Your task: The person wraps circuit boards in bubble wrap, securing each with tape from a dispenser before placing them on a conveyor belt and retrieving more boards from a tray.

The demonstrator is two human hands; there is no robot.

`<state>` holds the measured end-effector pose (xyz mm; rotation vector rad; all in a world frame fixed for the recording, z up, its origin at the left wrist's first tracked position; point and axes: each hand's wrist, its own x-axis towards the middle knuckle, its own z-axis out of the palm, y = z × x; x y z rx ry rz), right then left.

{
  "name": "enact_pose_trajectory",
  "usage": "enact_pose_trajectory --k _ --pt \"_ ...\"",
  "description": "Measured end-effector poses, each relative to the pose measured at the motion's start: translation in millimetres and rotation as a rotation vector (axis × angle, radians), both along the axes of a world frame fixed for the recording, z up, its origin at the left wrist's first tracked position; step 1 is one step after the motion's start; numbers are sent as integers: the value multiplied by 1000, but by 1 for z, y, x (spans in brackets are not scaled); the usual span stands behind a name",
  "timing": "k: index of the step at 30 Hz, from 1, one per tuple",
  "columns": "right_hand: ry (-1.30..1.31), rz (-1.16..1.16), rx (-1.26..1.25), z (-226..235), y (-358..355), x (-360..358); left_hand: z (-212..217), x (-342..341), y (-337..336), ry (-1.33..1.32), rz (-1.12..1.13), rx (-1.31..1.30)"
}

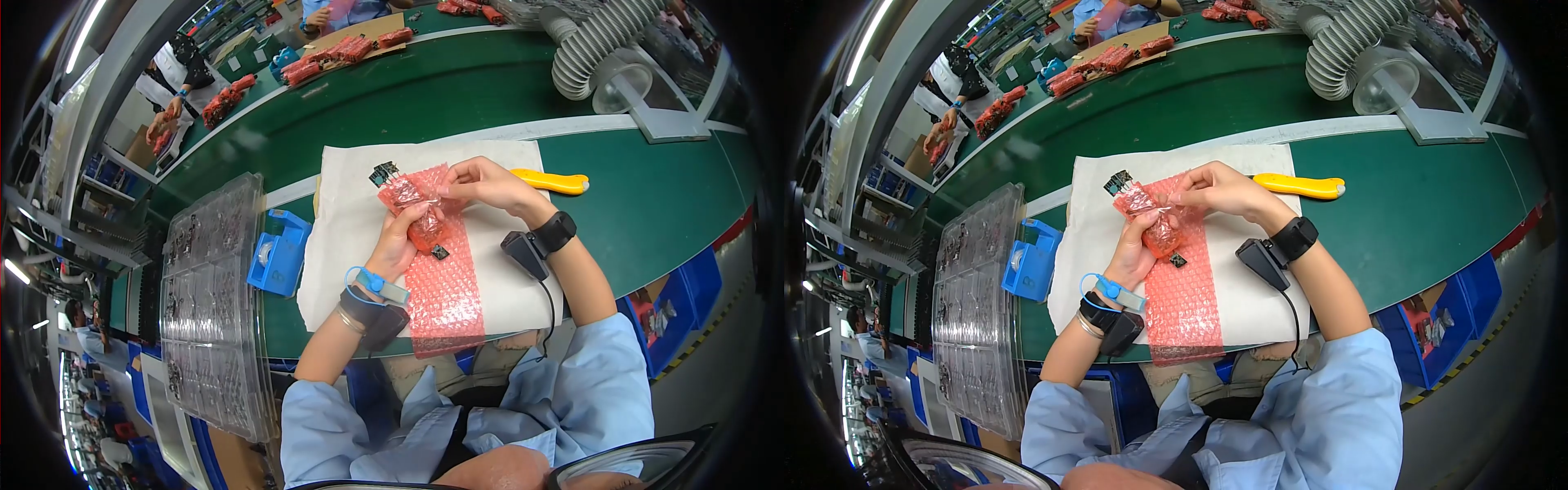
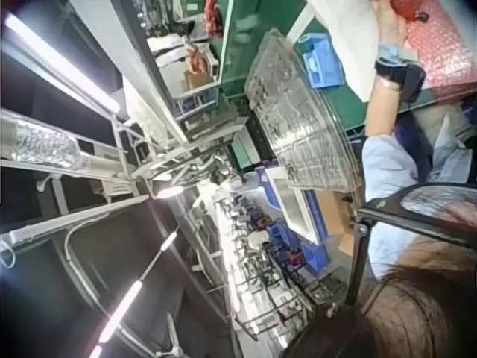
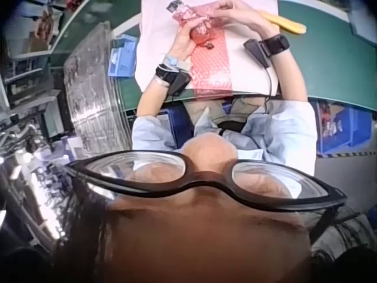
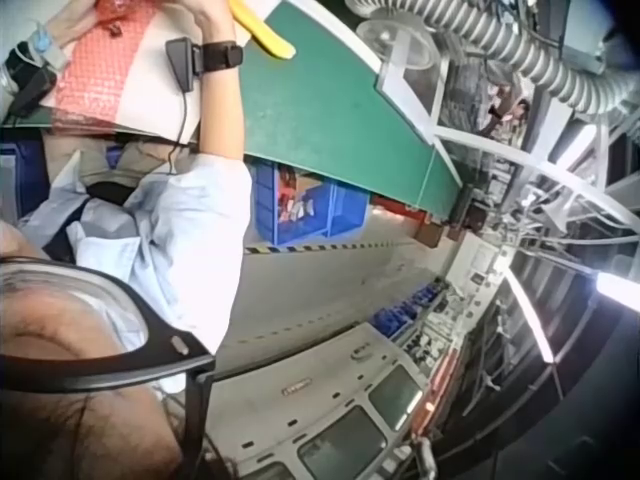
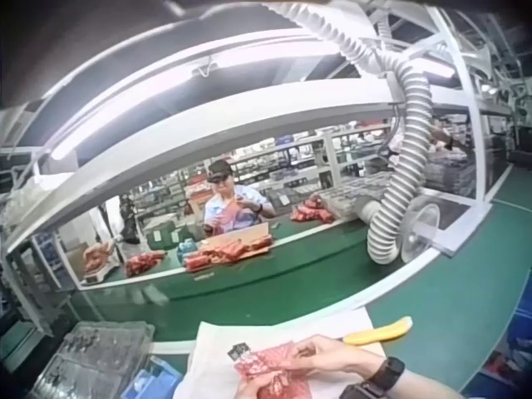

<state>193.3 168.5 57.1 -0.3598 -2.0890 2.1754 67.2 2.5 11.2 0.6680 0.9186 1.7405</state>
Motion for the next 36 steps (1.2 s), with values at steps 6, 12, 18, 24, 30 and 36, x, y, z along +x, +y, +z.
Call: enact_pose_trajectory --k 6,12,18,24,30,36 --pt "-21 9 97 7 -5 -5 -1 -6 2 -116 -116 77" --pt "74 -57 107 2 -17 -9 1 -4 2 -129 -132 97" --pt "146 -26 -167 -8 -20 -15 -7 -12 5 -138 -206 109" --pt "-27 -243 105 -39 -10 -28 23 7 8 -152 -57 75" --pt "66 -180 532 -31 -16 -17 22 1 17 -305 150 112" --pt "67 234 967 5 -37 22 7 -35 12 -224 466 -31"
